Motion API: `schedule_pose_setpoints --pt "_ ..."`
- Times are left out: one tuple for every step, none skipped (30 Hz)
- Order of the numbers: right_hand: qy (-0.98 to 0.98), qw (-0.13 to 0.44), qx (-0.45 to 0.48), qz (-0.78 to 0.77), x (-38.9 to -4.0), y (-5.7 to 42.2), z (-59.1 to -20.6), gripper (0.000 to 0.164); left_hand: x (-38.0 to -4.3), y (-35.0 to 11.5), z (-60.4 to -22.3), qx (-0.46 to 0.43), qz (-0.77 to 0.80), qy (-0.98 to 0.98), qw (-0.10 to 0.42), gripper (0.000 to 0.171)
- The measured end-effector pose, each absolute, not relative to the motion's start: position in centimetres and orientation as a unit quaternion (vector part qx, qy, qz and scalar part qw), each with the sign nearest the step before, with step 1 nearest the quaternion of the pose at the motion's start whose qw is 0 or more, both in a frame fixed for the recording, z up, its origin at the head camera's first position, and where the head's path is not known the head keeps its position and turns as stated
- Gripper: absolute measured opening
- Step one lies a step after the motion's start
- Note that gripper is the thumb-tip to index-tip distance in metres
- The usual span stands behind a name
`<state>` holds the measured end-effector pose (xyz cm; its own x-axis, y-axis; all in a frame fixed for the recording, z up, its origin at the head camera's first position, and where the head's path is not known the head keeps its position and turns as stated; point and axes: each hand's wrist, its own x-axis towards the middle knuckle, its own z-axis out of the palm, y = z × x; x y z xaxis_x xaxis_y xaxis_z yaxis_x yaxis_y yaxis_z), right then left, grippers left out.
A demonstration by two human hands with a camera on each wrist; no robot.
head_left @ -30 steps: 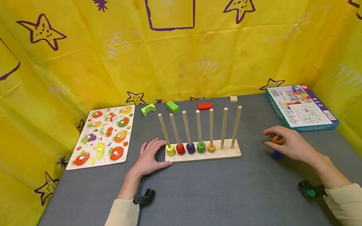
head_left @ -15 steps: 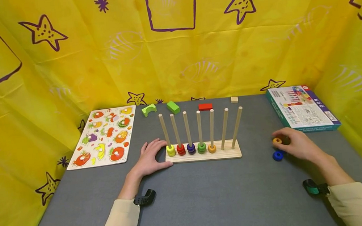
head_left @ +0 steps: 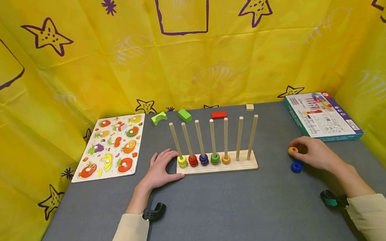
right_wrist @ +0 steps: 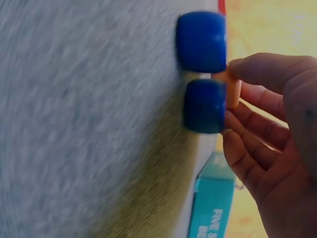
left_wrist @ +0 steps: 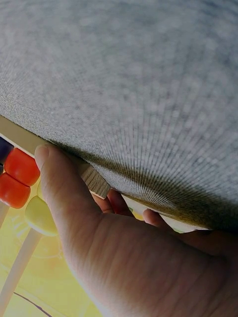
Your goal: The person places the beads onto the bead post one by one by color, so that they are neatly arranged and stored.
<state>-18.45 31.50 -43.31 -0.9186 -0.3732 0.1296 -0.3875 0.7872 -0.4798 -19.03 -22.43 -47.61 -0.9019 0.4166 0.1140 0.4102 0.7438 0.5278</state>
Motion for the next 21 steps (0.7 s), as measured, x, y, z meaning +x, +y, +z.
schedule_pose_setpoints --pt "-0.944 0.018 0.204 0.258 -18.4 31.3 -43.2 0.020 -19.0 -22.4 -47.6 0.221 0.282 0.934 0.006 0.074" --pt "-0.943 0.023 0.208 0.259 -18.3 31.0 -43.0 0.019 -19.0 -22.4 -47.6 0.221 0.281 0.934 0.007 0.074" --pt "-0.941 0.029 0.214 0.260 -18.2 30.7 -42.9 0.019 -19.0 -22.4 -47.6 0.221 0.282 0.934 0.007 0.074" --pt "-0.939 0.035 0.219 0.261 -18.1 30.3 -42.7 0.018 -19.0 -22.4 -47.5 0.221 0.281 0.934 0.006 0.074" --pt "-0.938 0.042 0.226 0.261 -18.0 30.0 -42.5 0.018 -19.0 -22.4 -47.5 0.222 0.282 0.934 0.006 0.074" --pt "-0.936 0.052 0.232 0.260 -17.9 29.5 -42.4 0.017 -18.9 -22.4 -47.5 0.222 0.282 0.933 0.005 0.074" --pt "-0.933 0.060 0.240 0.260 -17.8 29.1 -42.2 0.017 -18.9 -22.4 -47.5 0.223 0.282 0.933 0.004 0.074" --pt "-0.931 0.069 0.248 0.259 -17.7 28.7 -42.0 0.017 -18.9 -22.4 -47.5 0.223 0.282 0.933 0.003 0.074" --pt "-0.928 0.075 0.256 0.259 -17.5 28.2 -41.9 0.017 -18.9 -22.4 -47.5 0.224 0.282 0.933 0.003 0.074" --pt "-0.926 0.082 0.263 0.259 -17.4 27.7 -41.7 0.018 -18.9 -22.4 -47.5 0.224 0.282 0.933 0.002 0.074" --pt "-0.922 0.089 0.273 0.259 -17.2 27.1 -41.5 0.018 -18.9 -22.4 -47.5 0.224 0.282 0.933 0.002 0.074" --pt "-0.918 0.095 0.283 0.262 -17.1 26.6 -41.2 0.018 -18.9 -22.4 -47.5 0.225 0.282 0.933 0.002 0.074" --pt "-0.913 0.100 0.294 0.263 -16.9 26.0 -41.0 0.018 -18.9 -22.4 -47.5 0.225 0.282 0.932 0.002 0.074" --pt "-0.909 0.106 0.304 0.265 -16.8 25.5 -40.7 0.018 -18.9 -22.4 -47.5 0.226 0.283 0.932 0.001 0.073" --pt "-0.904 0.108 0.314 0.267 -16.6 24.9 -40.4 0.018 -18.9 -22.4 -47.5 0.226 0.283 0.932 0.000 0.073" --pt "-0.901 0.110 0.323 0.270 -16.5 24.3 -40.1 0.019 -18.9 -22.4 -47.5 0.225 0.284 0.932 0.000 0.073" --pt "-0.896 0.112 0.332 0.271 -16.3 23.8 -39.8 0.019 -18.9 -22.4 -47.5 0.225 0.284 0.932 0.000 0.073" --pt "-0.892 0.113 0.342 0.273 -16.1 23.2 -39.5 0.020 -18.9 -22.4 -47.5 0.225 0.284 0.932 -0.001 0.074" --pt "-0.888 0.113 0.352 0.274 -16.0 22.7 -39.1 0.020 -18.9 -22.4 -47.5 0.225 0.284 0.932 0.000 0.074" --pt "-0.884 0.111 0.361 0.275 -15.8 22.1 -38.8 0.021 -18.9 -22.4 -47.5 0.224 0.284 0.932 0.001 0.074" --pt "-0.880 0.108 0.370 0.276 -15.7 21.6 -38.5 0.022 -18.9 -22.4 -47.5 0.224 0.284 0.933 0.001 0.074"
